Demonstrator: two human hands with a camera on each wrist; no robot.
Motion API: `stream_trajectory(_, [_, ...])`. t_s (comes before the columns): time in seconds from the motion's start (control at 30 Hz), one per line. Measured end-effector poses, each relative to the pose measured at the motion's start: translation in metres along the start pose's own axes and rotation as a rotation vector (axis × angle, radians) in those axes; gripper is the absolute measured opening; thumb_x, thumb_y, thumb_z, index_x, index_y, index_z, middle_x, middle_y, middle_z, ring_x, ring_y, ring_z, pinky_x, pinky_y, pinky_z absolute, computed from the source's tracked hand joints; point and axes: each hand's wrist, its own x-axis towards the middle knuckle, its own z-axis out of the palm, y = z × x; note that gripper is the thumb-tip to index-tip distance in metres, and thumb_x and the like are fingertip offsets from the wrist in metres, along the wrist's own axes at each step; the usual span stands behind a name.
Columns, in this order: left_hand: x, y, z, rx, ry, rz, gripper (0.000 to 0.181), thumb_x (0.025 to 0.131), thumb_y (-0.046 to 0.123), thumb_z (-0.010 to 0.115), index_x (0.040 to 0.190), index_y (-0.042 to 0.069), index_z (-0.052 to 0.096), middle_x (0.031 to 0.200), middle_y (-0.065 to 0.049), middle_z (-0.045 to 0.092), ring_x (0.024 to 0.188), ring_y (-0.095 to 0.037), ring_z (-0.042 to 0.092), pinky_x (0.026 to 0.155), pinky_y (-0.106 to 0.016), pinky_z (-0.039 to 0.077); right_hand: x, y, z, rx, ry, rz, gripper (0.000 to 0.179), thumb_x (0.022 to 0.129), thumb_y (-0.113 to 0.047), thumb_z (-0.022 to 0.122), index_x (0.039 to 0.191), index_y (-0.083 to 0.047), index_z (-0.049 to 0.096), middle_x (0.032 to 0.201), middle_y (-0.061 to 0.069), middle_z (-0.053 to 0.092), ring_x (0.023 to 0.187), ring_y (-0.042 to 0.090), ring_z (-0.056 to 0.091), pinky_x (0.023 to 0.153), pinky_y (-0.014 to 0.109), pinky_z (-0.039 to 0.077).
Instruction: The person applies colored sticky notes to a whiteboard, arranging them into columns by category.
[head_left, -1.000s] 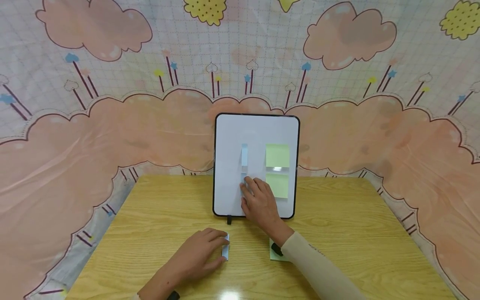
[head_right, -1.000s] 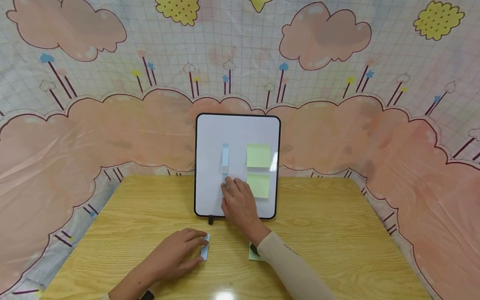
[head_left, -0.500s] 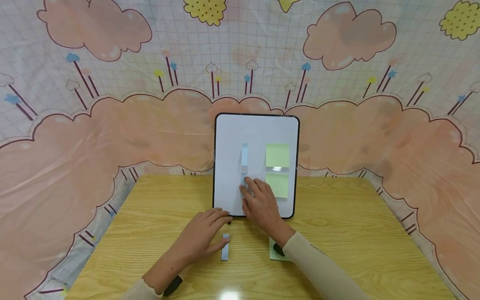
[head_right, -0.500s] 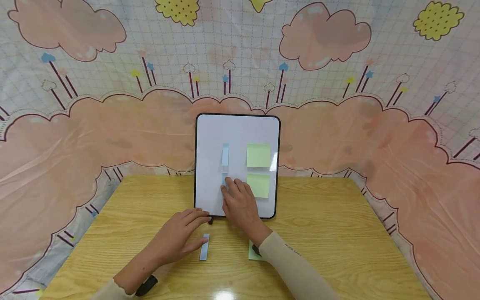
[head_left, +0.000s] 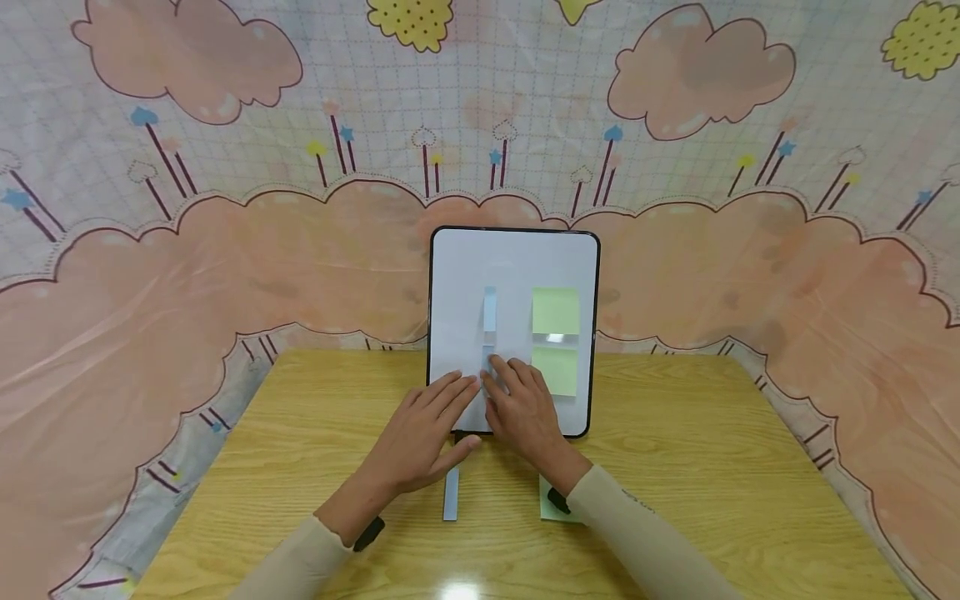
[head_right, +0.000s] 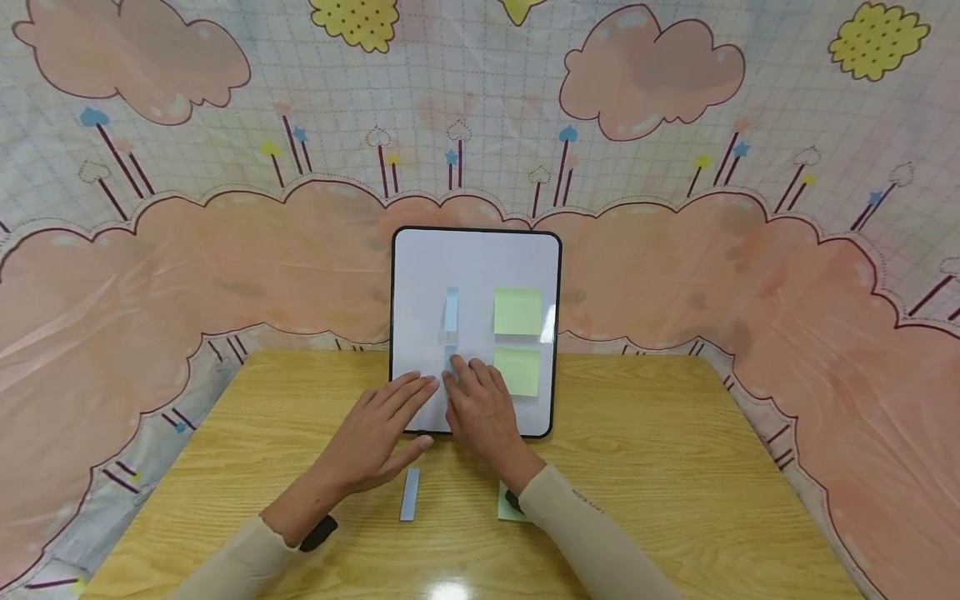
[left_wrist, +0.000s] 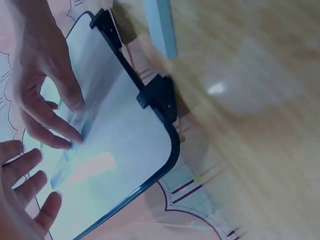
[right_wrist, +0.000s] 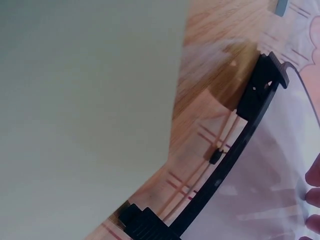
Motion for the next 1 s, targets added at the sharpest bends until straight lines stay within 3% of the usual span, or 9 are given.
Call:
stream_trajectory(0.13, [0.013, -0.005, 0.002, 0.036, 0.039, 0.039, 0.074, 0.112, 0.063, 0.025, 0.163, 0.013, 0.044, 0.164, -0.004, 0.047, 0.154, -0.028, 0.04, 0.106, -0.054, 0.046, 0.0, 0.001, 0.001, 0.0, 0.032, -0.007, 0.038, 0.09, -0.016, 0.077, 0.127, -0.009, 0.076, 0.141, 0.013, 0.065, 0.117, 0.031, 0.06, 0.099, 0.047, 0.052])
stream_trajectory(0.4, [0.03, -0.01, 0.007, 0.079, 0.012, 0.046, 0.078, 0.11, 0.066, 0.019, 0.165, 0.014, 0.04, 0.166, -0.002, 0.046, 0.155, -0.026, 0.038, 0.109, -0.054, 0.044, -0.002, 0.002, 0.002, -0.015, 0.026, -0.02, 0.039, 0.09, -0.014, 0.075, 0.128, -0.009, 0.077, 0.14, 0.01, 0.064, 0.117, 0.03, 0.058, 0.1, 0.045, 0.05])
stream_trajectory(0.6, [0.037, -0.014, 0.012, 0.094, -0.05, 0.027, 0.078, 0.11, 0.066, 0.017, 0.167, 0.016, 0.037, 0.168, -0.001, 0.042, 0.158, -0.024, 0.033, 0.112, -0.056, 0.043, -0.003, 0.001, -0.002, -0.029, -0.002, -0.019, 0.043, 0.092, -0.017, 0.076, 0.134, -0.009, 0.075, 0.141, 0.011, 0.064, 0.118, 0.03, 0.058, 0.103, 0.046, 0.049])
stream_trajectory(1.0, [0.045, -0.024, 0.021, 0.111, -0.054, 0.044, 0.077, 0.111, 0.065, 0.017, 0.166, 0.015, 0.038, 0.168, -0.001, 0.042, 0.158, -0.023, 0.033, 0.113, -0.055, 0.041, -0.004, 0.001, -0.005, -0.012, -0.056, -0.015, 0.046, 0.098, -0.025, 0.074, 0.141, -0.008, 0.069, 0.149, 0.011, 0.06, 0.122, 0.03, 0.056, 0.106, 0.047, 0.047])
